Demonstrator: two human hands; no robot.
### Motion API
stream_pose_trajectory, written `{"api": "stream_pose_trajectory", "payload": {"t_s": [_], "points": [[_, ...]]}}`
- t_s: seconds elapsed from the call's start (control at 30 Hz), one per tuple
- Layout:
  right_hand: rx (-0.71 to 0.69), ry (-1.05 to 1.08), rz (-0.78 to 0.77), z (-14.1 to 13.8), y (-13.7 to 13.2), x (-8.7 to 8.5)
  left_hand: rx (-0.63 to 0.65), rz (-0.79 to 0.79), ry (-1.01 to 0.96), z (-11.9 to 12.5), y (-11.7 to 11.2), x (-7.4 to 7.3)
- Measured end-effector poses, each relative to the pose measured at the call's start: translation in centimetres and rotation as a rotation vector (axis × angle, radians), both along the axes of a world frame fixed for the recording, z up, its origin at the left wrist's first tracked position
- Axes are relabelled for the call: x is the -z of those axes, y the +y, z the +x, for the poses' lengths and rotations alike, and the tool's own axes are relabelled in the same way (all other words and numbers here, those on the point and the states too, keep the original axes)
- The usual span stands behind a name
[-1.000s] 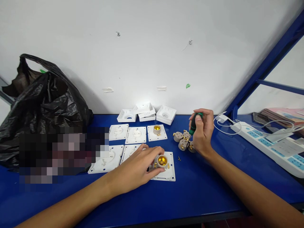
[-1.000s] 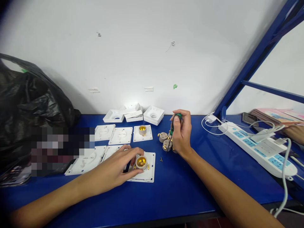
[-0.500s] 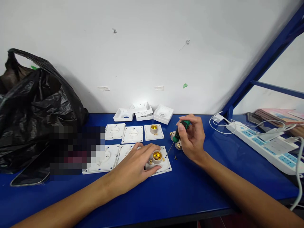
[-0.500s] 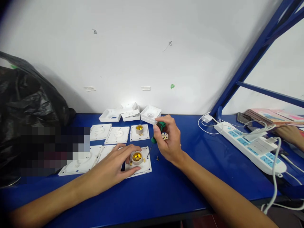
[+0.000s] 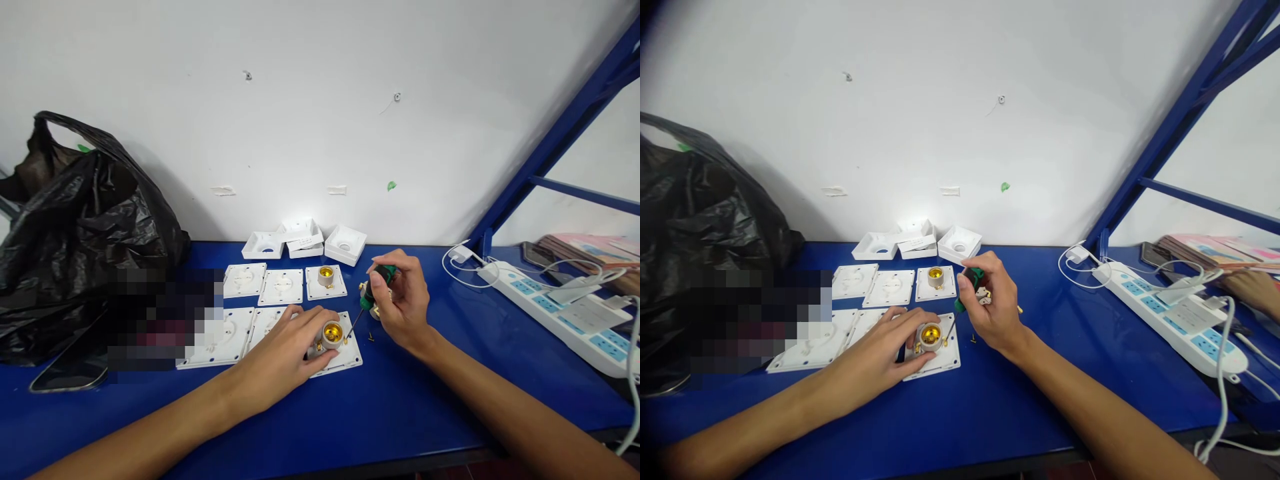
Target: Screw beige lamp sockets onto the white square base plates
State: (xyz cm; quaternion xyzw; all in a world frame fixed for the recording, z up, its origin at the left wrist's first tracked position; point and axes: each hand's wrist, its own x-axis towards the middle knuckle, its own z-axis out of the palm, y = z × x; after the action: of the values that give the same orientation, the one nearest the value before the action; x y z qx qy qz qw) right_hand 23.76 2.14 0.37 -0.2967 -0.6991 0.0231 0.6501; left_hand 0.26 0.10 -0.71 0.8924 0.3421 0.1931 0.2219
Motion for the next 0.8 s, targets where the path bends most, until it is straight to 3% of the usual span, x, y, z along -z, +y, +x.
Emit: {"api": "stream_pose_trajectory", "payload": {"t_s": [0.8], "points": [[0.098,-0.042,-0.030,1.7,0.9,-0.4,0.012,-0.028,-0.018,-0.1,0.1,0.4]]}}
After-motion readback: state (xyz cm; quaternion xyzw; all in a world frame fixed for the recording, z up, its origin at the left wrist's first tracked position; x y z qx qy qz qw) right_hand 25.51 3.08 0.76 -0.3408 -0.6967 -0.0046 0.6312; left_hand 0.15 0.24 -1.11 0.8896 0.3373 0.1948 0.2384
